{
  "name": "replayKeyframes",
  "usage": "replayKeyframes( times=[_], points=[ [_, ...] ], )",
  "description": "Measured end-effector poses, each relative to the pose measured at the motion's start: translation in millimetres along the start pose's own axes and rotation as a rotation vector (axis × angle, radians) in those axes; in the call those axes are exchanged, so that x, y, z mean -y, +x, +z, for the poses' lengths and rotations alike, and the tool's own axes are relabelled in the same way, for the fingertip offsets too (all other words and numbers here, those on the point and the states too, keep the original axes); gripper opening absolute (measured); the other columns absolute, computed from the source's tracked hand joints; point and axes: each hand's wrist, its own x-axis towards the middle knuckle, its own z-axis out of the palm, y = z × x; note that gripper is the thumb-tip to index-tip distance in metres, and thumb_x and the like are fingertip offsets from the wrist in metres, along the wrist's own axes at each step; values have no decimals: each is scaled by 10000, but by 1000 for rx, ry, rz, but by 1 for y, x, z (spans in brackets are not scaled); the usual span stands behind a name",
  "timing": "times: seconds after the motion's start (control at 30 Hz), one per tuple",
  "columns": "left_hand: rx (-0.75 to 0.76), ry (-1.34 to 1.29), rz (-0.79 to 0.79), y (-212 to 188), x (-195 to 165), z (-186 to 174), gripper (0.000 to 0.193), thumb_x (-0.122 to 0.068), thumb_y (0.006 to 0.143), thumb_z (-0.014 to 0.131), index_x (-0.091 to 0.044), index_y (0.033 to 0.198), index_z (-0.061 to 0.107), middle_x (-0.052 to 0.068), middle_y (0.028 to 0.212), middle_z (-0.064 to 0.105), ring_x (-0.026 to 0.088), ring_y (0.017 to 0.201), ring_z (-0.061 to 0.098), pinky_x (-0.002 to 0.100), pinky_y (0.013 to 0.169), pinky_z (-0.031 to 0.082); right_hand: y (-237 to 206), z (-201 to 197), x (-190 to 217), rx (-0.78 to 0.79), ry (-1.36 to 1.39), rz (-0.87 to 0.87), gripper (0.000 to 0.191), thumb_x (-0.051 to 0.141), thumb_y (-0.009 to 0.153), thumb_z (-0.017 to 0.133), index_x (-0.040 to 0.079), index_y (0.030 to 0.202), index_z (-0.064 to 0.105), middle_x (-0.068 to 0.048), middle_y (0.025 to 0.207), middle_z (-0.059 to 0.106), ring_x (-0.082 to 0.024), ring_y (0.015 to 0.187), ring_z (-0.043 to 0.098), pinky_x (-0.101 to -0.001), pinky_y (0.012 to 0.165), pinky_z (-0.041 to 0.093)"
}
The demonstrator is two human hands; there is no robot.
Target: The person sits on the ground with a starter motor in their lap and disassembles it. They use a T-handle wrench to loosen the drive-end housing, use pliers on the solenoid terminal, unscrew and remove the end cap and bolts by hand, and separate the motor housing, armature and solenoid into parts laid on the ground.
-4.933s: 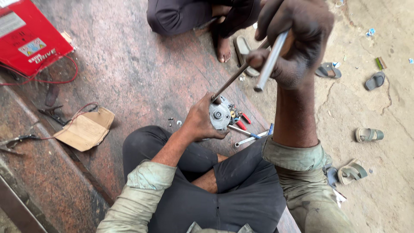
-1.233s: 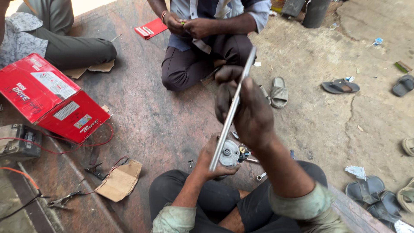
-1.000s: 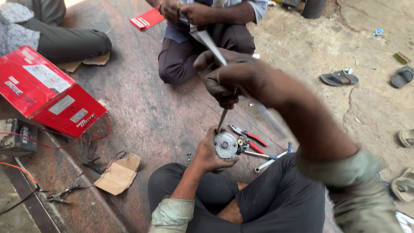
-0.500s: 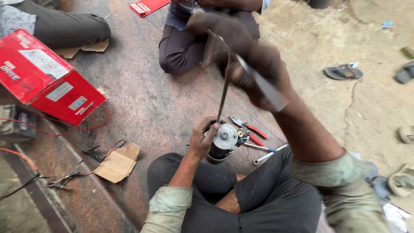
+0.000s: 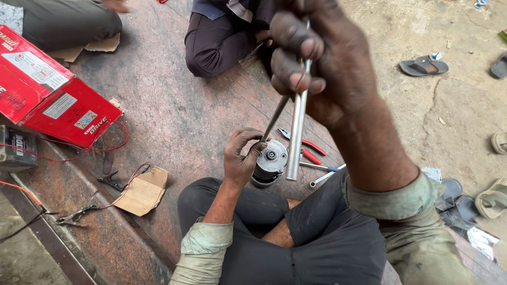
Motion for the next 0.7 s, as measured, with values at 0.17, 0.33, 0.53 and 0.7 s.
replayKeyframes(
  times=[0.17,0.33,0.53,0.7],
  points=[
    [254,122,44,4,-23,-2,316,-122,726,888,-99,1020,774,112,1174,705,274,1143,671,396,968,543,-7,4,8,-97,18,92,337,343,1223,379,57,1084,490,19,715,550,-119,598,662,-148,417,366],
    [442,230,149,3,-31,1,359,-177,695,926,-130,1027,798,44,1066,755,256,1196,679,482,1182,391,-16,-10,-4,-39,-4,86,401,400,1216,372,42,1237,552,35,738,582,-64,630,664,-118,436,403],
    [466,140,54,5,-23,-3,361,-182,712,918,-131,1037,771,73,1163,724,250,1169,684,505,1236,358,-21,-12,8,-8,7,163,373,374,1226,418,34,1290,558,51,702,551,-21,544,573,-100,414,350],
    [468,139,35,6,-22,-4,379,-200,688,932,-141,1024,767,66,1185,724,259,1183,681,515,1237,354,-14,1,17,39,-214,302,289,217,1177,541,-17,1347,551,58,667,431,5,494,364,-158,454,291]
  ],
)
